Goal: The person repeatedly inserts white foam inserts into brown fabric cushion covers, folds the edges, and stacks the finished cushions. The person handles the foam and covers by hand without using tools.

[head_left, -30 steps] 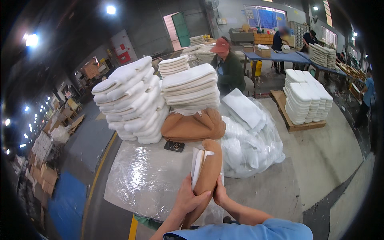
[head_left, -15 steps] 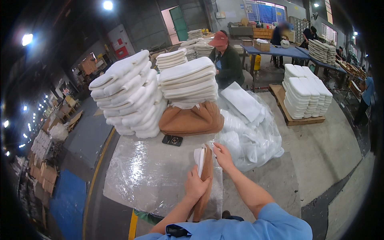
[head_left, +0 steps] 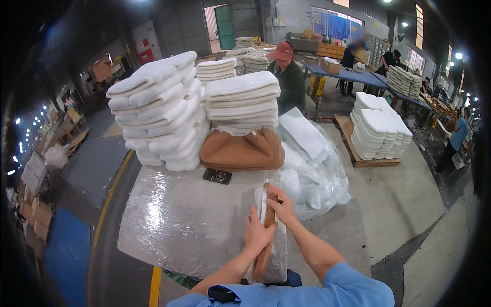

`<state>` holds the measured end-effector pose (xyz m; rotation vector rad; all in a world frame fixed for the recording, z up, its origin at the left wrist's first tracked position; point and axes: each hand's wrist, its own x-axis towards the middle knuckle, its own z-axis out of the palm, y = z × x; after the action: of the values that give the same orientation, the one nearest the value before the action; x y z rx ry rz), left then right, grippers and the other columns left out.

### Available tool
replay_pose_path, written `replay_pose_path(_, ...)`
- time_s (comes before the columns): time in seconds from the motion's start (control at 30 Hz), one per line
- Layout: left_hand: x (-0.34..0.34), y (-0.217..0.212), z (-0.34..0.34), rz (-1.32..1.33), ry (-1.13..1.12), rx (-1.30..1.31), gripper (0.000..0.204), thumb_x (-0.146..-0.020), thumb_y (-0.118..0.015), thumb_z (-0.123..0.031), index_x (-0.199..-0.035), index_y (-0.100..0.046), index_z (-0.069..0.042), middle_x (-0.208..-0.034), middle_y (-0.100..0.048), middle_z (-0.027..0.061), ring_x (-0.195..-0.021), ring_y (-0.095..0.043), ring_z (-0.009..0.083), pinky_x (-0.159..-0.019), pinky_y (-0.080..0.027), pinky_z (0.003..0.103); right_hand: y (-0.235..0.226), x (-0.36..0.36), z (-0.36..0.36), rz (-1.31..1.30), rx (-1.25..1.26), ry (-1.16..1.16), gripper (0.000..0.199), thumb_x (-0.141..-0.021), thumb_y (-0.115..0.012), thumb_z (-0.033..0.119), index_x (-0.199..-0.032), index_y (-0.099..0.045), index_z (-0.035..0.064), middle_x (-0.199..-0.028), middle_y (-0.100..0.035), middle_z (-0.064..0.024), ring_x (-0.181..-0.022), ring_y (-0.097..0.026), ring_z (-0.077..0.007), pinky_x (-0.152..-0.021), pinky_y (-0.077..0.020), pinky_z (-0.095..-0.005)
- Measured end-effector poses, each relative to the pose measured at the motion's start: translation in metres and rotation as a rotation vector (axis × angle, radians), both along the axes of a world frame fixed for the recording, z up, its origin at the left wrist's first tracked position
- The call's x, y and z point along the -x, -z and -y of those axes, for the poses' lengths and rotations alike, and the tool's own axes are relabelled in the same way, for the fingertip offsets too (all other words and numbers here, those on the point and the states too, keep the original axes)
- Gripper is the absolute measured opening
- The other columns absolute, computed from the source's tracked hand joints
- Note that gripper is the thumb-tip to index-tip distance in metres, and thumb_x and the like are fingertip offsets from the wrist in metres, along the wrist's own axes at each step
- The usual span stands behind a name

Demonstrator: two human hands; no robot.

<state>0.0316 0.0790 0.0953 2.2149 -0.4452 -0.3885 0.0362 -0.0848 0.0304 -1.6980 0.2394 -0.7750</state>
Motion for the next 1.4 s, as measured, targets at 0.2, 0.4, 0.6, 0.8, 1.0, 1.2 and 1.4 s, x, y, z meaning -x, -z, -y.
replay_pose_path(0.2, 0.012, 0.003, 0.009, -0.065, 0.086, 0.073, 0.121, -0.078, -0.088, -0.039, -0.166, -0.013, -0.004, -0.149, -0.045, 0.0308, -0.137, -0.049, 0.0462, -0.114, -0.042, 0.050, -0.028, 0.000, 0.060, -0.145, -0.600, 0.054, 0.039, -0.100, -0.067, 0.014, -0.137, -0.064, -0.0009, -0.128, -0.068, -0.0063, -0.094, -0.067, -0.0135, -0.086, -0.0555, -0.0329)
replay_pose_path(0.4, -0.002, 0.014, -0.002, -0.058, 0.045, 0.080, 0.116, -0.080, -0.087, -0.037, -0.165, -0.014, -0.004, -0.147, -0.047, 0.0299, -0.135, -0.051, 0.0459, -0.112, -0.044, 0.051, -0.058, -0.024, 0.043, -0.314, -0.139, -0.088, 0.038, -0.093, -0.077, 0.026, -0.124, -0.076, 0.0038, -0.114, -0.072, -0.0092, -0.095, -0.067, -0.0181, -0.086, -0.0557, -0.0369)
replay_pose_path(0.6, 0.000, 0.040, 0.012, -0.073, -0.028, 0.411, 0.098, -0.090, -0.081, -0.035, -0.163, -0.025, -0.002, -0.140, -0.052, 0.0257, -0.125, -0.057, 0.0366, -0.107, -0.047, 0.045, -0.018, -0.021, 0.037, -0.148, 0.083, 0.098, 0.025, -0.090, -0.078, 0.013, -0.113, -0.080, 0.0022, -0.124, -0.072, -0.0139, -0.110, -0.068, -0.0204, -0.097, -0.0534, -0.0339)
replay_pose_path(0.8, -0.046, 0.046, 0.033, -0.892, -0.046, 0.733, 0.087, -0.095, -0.079, -0.037, -0.159, -0.032, 0.000, -0.131, -0.059, 0.0153, -0.116, -0.061, 0.0243, -0.099, -0.051, 0.037, 0.002, 0.002, 0.042, 0.002, -0.092, 0.203, 0.019, -0.094, -0.074, 0.008, -0.111, -0.080, 0.0020, -0.126, -0.072, -0.0126, -0.116, -0.067, -0.0186, -0.099, -0.0518, -0.0311)
replay_pose_path(1.0, -0.118, 0.054, 0.058, -1.005, 0.211, 0.677, 0.073, -0.095, -0.080, -0.039, -0.147, -0.047, 0.000, -0.126, -0.063, 0.0116, -0.112, -0.065, 0.0214, -0.095, -0.054, 0.039, -0.004, -0.003, 0.040, -0.042, -0.215, 0.128, 0.033, -0.095, -0.073, 0.009, -0.128, -0.073, 0.0028, -0.130, -0.070, -0.0103, -0.114, -0.065, -0.0175, -0.097, -0.0517, -0.0310)
replay_pose_path(1.2, -0.112, 0.039, 0.076, -0.708, 0.306, 0.504, 0.041, -0.100, -0.074, -0.032, -0.126, -0.066, -0.001, -0.122, -0.068, 0.0109, -0.110, -0.067, 0.0207, -0.087, -0.056, 0.038, -0.022, -0.002, 0.057, -0.225, 0.020, 0.083, 0.033, -0.093, -0.075, 0.012, -0.125, -0.074, 0.0046, -0.121, -0.071, -0.0084, -0.111, -0.065, -0.0200, -0.095, -0.0518, -0.0330)
replay_pose_path(1.4, -0.088, 0.027, 0.083, 0.241, 0.192, 0.313, 0.025, -0.104, -0.062, -0.021, -0.109, -0.072, 0.001, -0.111, -0.067, 0.0189, -0.107, -0.063, 0.0347, -0.092, -0.050, 0.043, -0.007, -0.016, 0.039, -0.095, 0.021, 0.192, 0.015, -0.096, -0.071, 0.008, -0.109, -0.075, 0.0021, -0.121, -0.069, -0.0102, -0.112, -0.065, -0.0229, -0.097, -0.0505, -0.0332)
